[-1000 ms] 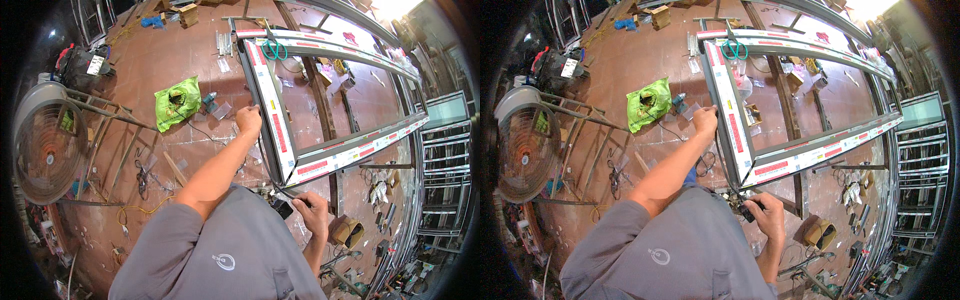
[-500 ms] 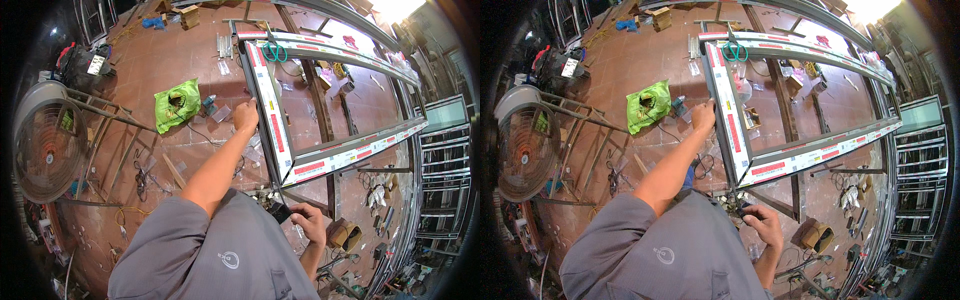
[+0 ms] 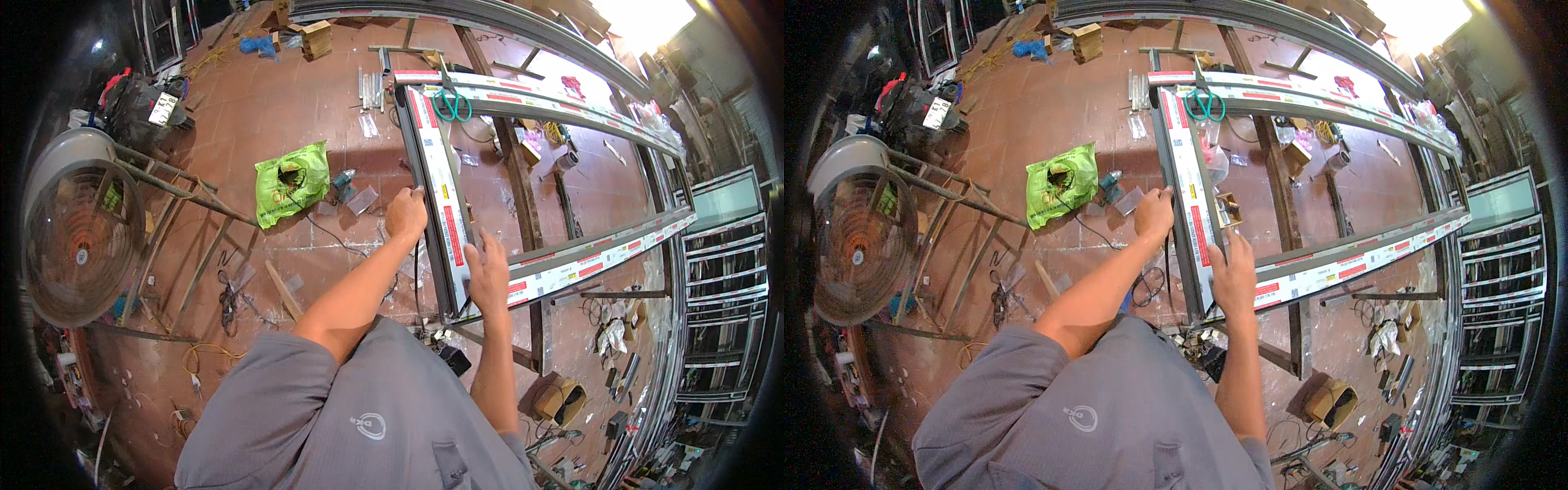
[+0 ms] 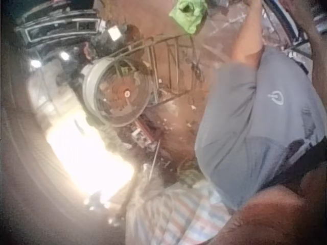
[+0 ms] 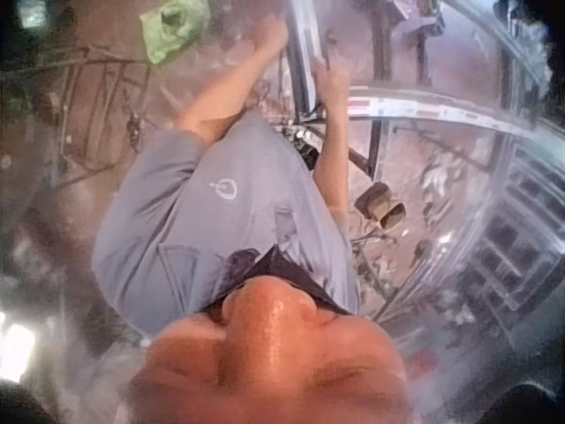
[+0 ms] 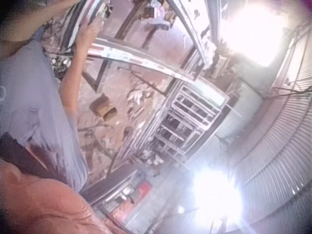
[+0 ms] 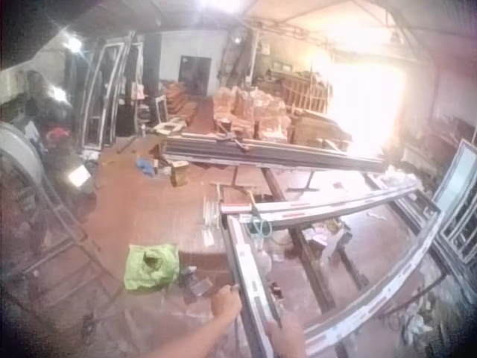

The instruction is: The person assembles a rectangular window frame by inserting a black rubber seal into the grooves of aluminum profiles. They use scissors to trim the seal and a power drill to fasten the corners. The person works on a single frame throughout the clip.

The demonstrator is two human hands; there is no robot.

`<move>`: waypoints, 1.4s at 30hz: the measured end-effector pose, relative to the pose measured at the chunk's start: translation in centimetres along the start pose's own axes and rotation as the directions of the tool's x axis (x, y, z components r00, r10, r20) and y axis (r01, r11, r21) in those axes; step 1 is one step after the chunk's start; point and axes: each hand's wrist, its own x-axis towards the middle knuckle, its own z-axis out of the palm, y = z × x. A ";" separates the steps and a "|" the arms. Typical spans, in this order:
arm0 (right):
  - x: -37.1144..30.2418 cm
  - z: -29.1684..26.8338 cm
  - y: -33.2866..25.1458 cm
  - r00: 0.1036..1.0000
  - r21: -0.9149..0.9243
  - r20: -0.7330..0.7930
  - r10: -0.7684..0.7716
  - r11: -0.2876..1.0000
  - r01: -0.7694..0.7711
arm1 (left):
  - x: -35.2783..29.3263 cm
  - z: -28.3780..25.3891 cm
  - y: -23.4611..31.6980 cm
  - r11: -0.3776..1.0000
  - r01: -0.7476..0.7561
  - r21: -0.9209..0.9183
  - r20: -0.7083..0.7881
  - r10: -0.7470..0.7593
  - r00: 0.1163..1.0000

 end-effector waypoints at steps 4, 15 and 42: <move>1.1 1.5 -2.5 0.966 -0.270 0.163 0.203 0.950 -0.154 | 0.8 0.2 0.0 0.997 -0.022 0.067 0.013 0.021 1.000; 0.4 1.6 -1.6 0.981 -0.287 0.112 0.158 0.950 -0.120 | 5.9 0.8 1.6 0.981 0.107 -0.160 -0.062 -0.118 0.991; 0.4 1.3 -1.8 0.992 -0.235 0.053 0.115 0.967 -0.100 | 4.5 0.7 0.6 0.988 0.093 -0.122 -0.052 -0.100 0.994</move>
